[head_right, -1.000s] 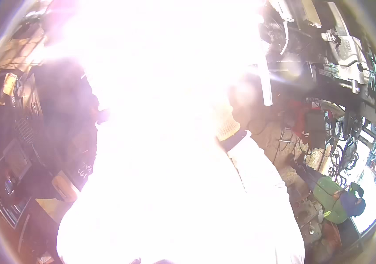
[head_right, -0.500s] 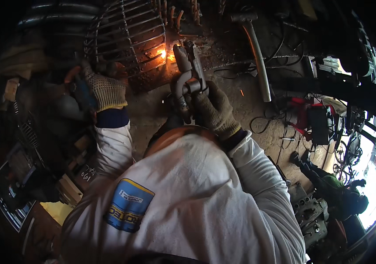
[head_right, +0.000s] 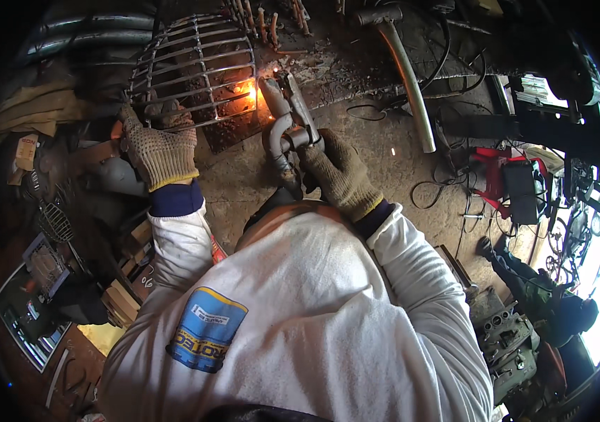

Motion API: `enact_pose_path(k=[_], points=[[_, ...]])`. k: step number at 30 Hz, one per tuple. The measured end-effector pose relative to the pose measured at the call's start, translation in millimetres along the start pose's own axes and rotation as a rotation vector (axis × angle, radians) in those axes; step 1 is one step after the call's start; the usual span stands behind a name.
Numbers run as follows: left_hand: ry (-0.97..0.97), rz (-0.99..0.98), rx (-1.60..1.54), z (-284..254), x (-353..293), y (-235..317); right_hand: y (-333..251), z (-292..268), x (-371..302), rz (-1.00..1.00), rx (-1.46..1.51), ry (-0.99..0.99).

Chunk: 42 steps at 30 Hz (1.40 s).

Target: The person hammers a metal wire cage on a workbench to shape it and then fuses the joints with a welding torch.

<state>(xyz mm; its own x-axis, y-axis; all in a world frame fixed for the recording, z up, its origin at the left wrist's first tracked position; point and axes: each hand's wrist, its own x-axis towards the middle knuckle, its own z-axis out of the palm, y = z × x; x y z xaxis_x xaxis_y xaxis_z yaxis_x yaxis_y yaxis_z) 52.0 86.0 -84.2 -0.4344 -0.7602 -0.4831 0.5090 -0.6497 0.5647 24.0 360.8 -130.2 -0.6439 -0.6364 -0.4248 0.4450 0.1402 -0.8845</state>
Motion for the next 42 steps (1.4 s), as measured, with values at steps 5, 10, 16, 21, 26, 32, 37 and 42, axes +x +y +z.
enact_pose_path(k=[5, 10, 16, 21, 26, 32, 37, 42], points=[[0.016, 0.043, 0.056, -0.9, -8.0, -2.1, 9.0, -0.7, -1.1, -0.009, -0.034, 0.021], [0.025, 0.061, 0.078, -0.4, -13.7, -2.8, 11.7, 0.4, 1.0, -0.025, -0.001, -0.001], [0.01, 0.076, 0.103, 3.7, -20.4, -6.9, -7.4, -0.1, -2.8, 0.078, -0.046, -0.017], [-0.107, 0.001, 0.021, -24.4, 9.1, -4.9, -2.4, -2.3, 0.6, 0.002, -0.067, 0.01], [0.029, 0.078, -0.008, 10.3, -22.5, -4.3, 12.9, 0.0, 6.7, -0.003, 0.0, 0.007], [0.009, 0.026, -0.102, 9.7, -22.3, -3.2, -0.4, 2.2, 4.4, 0.078, 0.033, -0.028], [-0.073, -0.041, -0.037, 3.6, -15.9, -4.2, 4.8, 4.4, 2.2, -0.231, -0.054, 0.05], [-0.203, -0.009, -0.014, -7.9, -2.5, -1.7, -6.7, 2.7, 1.1, -0.142, 0.095, 0.061]])
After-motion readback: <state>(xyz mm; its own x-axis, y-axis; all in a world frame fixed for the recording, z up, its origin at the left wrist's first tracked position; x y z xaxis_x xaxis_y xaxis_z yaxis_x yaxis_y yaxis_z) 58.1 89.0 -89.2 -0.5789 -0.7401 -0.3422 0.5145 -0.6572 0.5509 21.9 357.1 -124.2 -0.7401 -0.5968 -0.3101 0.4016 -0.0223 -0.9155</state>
